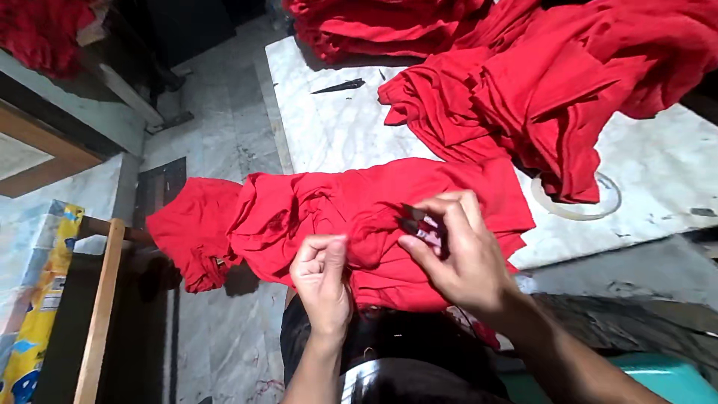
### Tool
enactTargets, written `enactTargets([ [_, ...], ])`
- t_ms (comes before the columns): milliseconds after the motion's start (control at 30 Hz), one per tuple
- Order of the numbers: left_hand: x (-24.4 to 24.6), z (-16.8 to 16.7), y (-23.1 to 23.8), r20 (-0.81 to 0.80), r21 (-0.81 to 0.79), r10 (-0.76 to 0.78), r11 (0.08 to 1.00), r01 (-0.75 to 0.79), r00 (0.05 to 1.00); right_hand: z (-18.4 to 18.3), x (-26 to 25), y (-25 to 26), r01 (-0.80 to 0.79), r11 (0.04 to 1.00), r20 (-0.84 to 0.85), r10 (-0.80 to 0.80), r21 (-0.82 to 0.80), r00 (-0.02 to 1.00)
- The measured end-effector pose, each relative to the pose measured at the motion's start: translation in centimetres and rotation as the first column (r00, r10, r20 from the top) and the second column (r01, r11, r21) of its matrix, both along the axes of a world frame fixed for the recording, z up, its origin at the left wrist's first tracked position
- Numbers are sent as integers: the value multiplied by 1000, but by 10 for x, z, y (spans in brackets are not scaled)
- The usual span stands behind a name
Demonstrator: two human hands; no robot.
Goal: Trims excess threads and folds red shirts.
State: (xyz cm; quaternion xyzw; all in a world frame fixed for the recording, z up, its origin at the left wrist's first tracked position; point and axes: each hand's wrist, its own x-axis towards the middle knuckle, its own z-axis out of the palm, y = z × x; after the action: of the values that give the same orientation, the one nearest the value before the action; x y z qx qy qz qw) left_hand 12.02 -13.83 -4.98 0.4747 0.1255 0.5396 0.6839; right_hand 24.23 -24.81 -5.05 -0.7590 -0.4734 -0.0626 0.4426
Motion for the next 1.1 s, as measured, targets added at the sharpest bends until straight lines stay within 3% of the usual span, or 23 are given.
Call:
enactTargets([
  [167,-22,3,-3,-77,185,-87,978,100,993,0,-23,-12,-173,973,18,172,153,985],
  [233,-27,3,-4,-72,167,-136,975,146,988,1,-26,-14,-194,969,21,194,153,981],
  [367,-21,4,-1,-146,187,-53,979,80,988,-2,-31,-11,-160,978,40,156,135,987],
  [467,-19,-3,2,-88,252,62,967,-38,994,-3,-36,-10,-119,988,119,107,98,987],
  [600,-38,0,-4,-119,260,-42,963,72,992,-2,-40,-11,-93,993,218,74,77,973],
  [667,-44,0,-4,-185,352,-37,931,101,982,-1,-42,-8,-97,992,269,70,85,960],
  [767,-47,-2,-6,-294,544,95,835,85,951,5,-46,-1,-95,992,342,62,82,938],
  [867,-47,-3,-8,-331,631,150,770,100,932,9,-45,5,-81,994,405,45,72,913],
  [967,-46,-8,-7,-297,589,132,805,72,946,10,-39,5,-79,995,374,51,58,926],
  [1100,-33,-16,-4,-125,384,155,918,-96,980,3,-39,-5,-81,993,273,55,84,960],
])
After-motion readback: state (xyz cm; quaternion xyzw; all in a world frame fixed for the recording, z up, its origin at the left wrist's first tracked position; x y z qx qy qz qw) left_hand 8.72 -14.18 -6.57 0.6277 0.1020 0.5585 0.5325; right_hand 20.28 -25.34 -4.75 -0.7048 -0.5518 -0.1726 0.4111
